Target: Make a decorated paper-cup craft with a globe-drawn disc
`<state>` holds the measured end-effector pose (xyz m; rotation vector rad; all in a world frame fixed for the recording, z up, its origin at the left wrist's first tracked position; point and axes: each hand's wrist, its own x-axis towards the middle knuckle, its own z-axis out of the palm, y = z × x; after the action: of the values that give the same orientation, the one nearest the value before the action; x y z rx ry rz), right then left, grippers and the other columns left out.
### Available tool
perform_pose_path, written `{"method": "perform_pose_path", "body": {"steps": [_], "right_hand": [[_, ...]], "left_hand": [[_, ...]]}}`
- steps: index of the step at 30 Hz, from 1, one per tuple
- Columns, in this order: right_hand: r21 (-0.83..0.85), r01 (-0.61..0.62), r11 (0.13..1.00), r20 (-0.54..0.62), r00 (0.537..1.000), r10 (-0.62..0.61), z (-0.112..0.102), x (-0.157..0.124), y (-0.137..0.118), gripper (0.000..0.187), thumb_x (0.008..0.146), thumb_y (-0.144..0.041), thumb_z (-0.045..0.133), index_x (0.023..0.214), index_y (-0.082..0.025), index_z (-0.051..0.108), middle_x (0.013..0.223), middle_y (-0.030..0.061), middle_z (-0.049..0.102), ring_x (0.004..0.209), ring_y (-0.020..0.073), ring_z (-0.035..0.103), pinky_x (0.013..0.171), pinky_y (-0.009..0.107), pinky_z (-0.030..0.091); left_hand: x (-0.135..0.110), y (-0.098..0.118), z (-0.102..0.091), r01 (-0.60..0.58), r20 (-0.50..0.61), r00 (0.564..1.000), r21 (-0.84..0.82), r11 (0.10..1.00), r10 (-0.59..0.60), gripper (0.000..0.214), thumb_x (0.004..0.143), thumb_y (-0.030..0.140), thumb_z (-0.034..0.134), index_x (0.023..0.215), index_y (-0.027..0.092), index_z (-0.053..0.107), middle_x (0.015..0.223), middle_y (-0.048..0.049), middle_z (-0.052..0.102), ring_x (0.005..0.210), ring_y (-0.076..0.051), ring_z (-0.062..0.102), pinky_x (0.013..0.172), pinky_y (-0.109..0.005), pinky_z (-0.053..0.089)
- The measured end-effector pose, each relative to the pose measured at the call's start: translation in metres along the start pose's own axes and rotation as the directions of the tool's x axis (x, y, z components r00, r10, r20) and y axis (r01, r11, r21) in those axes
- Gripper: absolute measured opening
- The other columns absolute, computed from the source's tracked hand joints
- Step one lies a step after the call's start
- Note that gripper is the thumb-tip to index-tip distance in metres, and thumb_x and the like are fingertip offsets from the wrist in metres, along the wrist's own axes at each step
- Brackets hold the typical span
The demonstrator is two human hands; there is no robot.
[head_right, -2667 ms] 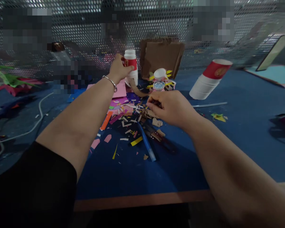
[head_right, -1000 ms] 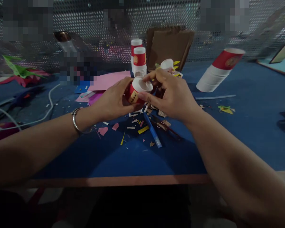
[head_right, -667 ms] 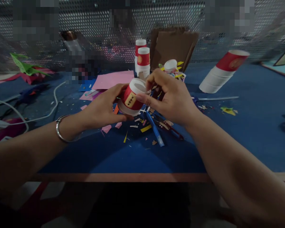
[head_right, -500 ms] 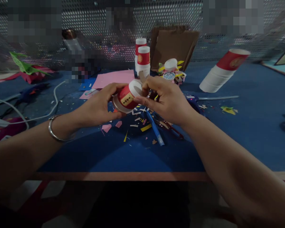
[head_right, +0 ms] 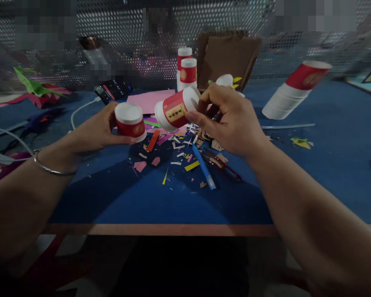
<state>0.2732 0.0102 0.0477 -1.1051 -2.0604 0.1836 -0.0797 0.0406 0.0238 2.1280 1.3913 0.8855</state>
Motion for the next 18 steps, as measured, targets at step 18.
{"method": "perform_pose_path", "body": {"steps": [18], "right_hand": [[0.189, 0.139, 0.972, 0.114, 0.980, -0.162, 0.012, 0.000, 0.002, 0.036, 0.089, -0.053, 0.085, 0.084, -0.026, 0.063, 0.085, 0.0018, 0.064, 0.078, 0.0204, 0.060, 0.073, 0.037, 0.047]], "left_hand": [[-0.025, 0.068, 0.046, -0.416, -0.137, 0.891, 0.134, 0.899, 0.433, 0.087, 0.083, 0.055, 0.090, 0.152, 0.018, 0.052, 0.151, -0.0177, 0.066, 0.141, -0.037, 0.062, 0.121, -0.061, 0.049]]}}
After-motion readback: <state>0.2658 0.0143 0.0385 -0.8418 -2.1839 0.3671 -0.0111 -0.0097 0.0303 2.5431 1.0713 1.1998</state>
